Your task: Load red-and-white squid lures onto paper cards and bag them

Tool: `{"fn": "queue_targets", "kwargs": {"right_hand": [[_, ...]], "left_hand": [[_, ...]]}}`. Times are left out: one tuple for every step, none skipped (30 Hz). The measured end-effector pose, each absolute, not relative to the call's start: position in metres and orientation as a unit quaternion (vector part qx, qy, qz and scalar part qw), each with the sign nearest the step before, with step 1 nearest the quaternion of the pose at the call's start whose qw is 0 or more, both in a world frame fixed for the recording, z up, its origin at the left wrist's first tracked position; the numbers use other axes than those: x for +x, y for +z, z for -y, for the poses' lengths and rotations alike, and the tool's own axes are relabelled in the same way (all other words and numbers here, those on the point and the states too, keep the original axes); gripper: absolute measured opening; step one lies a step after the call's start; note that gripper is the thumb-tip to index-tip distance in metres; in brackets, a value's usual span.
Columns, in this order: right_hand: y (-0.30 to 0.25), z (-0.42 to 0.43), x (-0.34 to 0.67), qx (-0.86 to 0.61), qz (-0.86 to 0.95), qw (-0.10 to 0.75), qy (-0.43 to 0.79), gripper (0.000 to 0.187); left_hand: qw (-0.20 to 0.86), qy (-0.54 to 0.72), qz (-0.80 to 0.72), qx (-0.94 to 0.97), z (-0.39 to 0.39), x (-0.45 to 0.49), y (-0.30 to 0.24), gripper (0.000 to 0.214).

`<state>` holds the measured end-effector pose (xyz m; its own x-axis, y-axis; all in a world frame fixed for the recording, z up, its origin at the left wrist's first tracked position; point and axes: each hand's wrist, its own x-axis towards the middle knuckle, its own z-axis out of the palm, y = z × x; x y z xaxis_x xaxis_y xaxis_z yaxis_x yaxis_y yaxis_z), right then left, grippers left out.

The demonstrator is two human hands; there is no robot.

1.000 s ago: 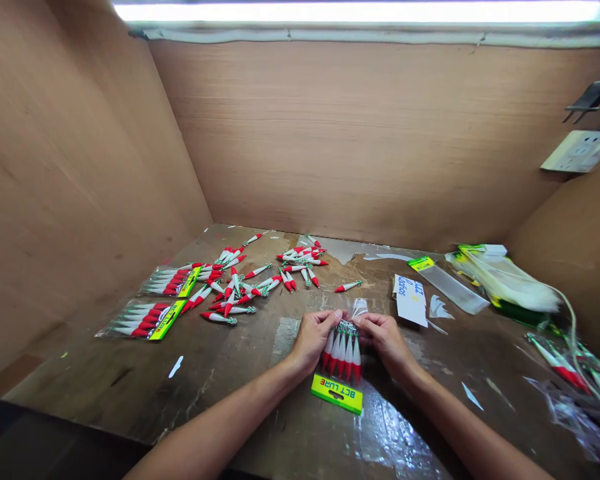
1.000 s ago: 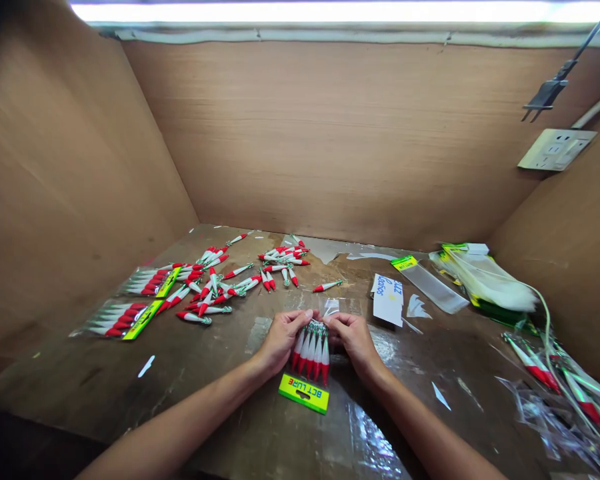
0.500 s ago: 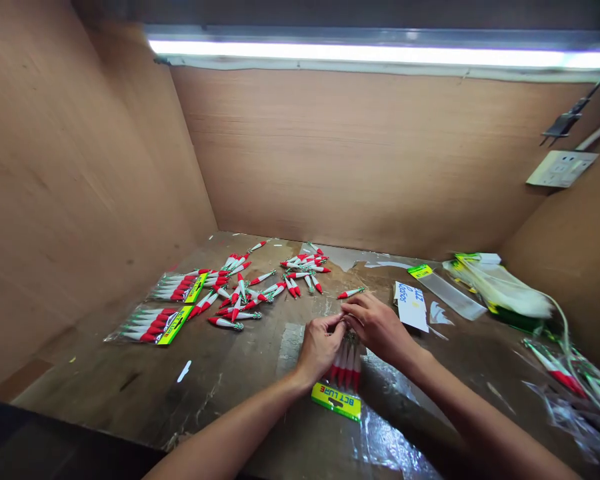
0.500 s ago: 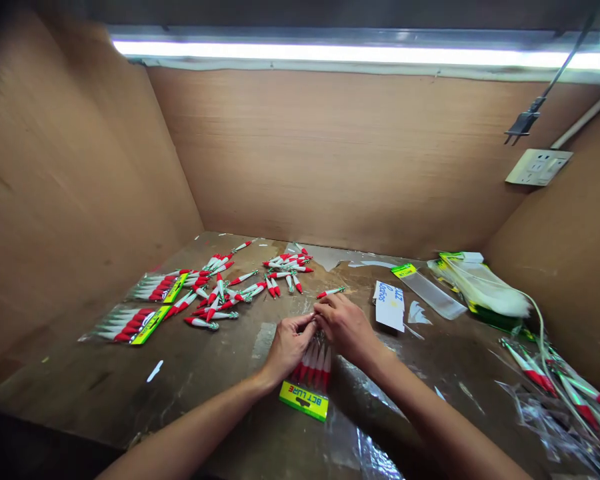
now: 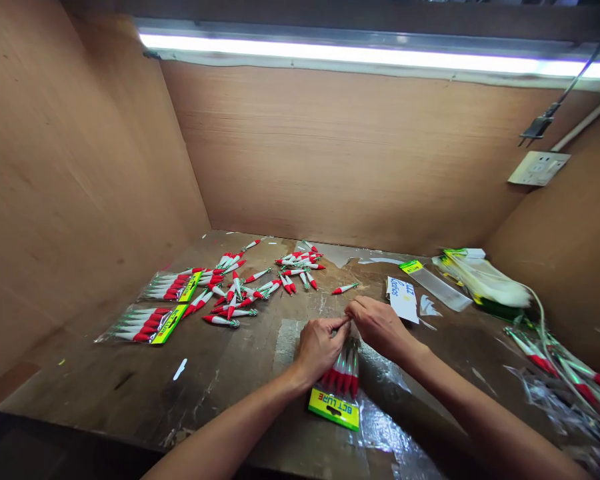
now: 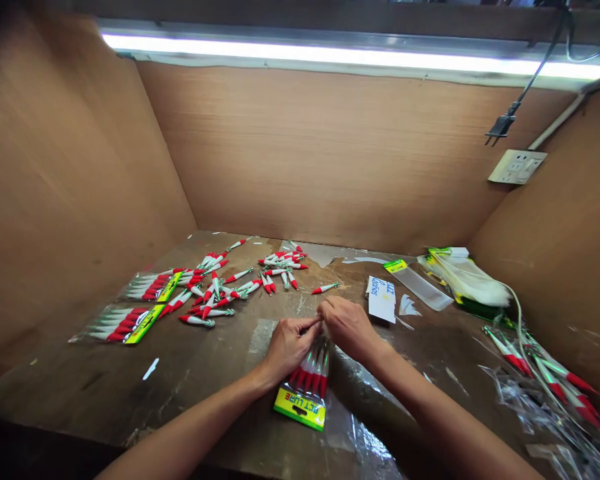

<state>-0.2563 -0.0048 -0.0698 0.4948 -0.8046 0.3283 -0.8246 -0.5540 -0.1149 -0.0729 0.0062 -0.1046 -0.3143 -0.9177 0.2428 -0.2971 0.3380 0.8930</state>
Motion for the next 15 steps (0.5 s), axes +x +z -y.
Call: {"fn": "queue_targets", "kwargs": {"right_hand": [[-0.074, 0.003, -0.258, 0.853, 0.477, 0.011, 0.212, 0.011], [-0.078, 0.002, -0.259, 0.837, 0.484, -0.018, 0.255, 0.012], [-0.082, 0.0, -0.259, 0.818, 0.491, -0.052, 0.295, 0.014], [-0.085, -0.002, -0.259, 0.796, 0.5, -0.085, 0.331, 0.018], [-0.089, -0.003, -0.259, 0.773, 0.51, -0.115, 0.36, 0.02], [-0.092, -0.004, -0.258, 0.752, 0.518, -0.142, 0.382, 0.022], [-0.096, -0.004, -0.257, 0.733, 0.524, -0.167, 0.4, 0.024], [-0.099, -0.002, -0.256, 0.712, 0.529, -0.194, 0.42, 0.025], [-0.102, 0.0, -0.256, 0.683, 0.535, -0.223, 0.444, 0.027], [-0.104, 0.003, -0.259, 0.643, 0.542, -0.256, 0.477, 0.029], [-0.105, 0.007, -0.265, 0.588, 0.546, -0.296, 0.518, 0.031], [-0.105, 0.01, -0.275, 0.523, 0.542, -0.339, 0.563, 0.034], [-0.103, 0.012, -0.29, 0.45, 0.529, -0.384, 0.609, 0.037], [-0.1, 0.013, -0.31, 0.384, 0.499, -0.431, 0.646, 0.04], [-0.095, 0.011, -0.335, 0.348, 0.471, -0.465, 0.664, 0.041]], "left_hand": [[0.405, -0.39, 0.712, 0.42, -0.006, -0.074, -0.104, 0.032], [0.405, -0.391, 0.714, 0.416, -0.006, -0.074, -0.103, 0.033], [0.4, -0.388, 0.72, 0.413, -0.005, -0.075, -0.103, 0.034], [0.394, -0.384, 0.727, 0.411, -0.005, -0.076, -0.102, 0.034], [0.389, -0.382, 0.733, 0.408, -0.004, -0.076, -0.102, 0.034], [0.387, -0.385, 0.735, 0.402, -0.004, -0.077, -0.102, 0.033], [0.391, -0.395, 0.732, 0.393, -0.004, -0.078, -0.103, 0.031], [0.401, -0.41, 0.724, 0.383, -0.004, -0.079, -0.104, 0.029], [0.413, -0.428, 0.712, 0.373, -0.004, -0.08, -0.105, 0.027], [0.426, -0.45, 0.695, 0.365, -0.004, -0.081, -0.107, 0.026], [0.439, -0.475, 0.673, 0.359, -0.004, -0.082, -0.108, 0.025], [0.453, -0.504, 0.645, 0.352, -0.003, -0.084, -0.109, 0.026], [0.471, -0.536, 0.609, 0.345, -0.003, -0.085, -0.11, 0.029], [0.491, -0.571, 0.566, 0.336, -0.002, -0.085, -0.11, 0.033], [0.51, -0.605, 0.518, 0.323, 0.0, -0.086, -0.11, 0.037]]}}
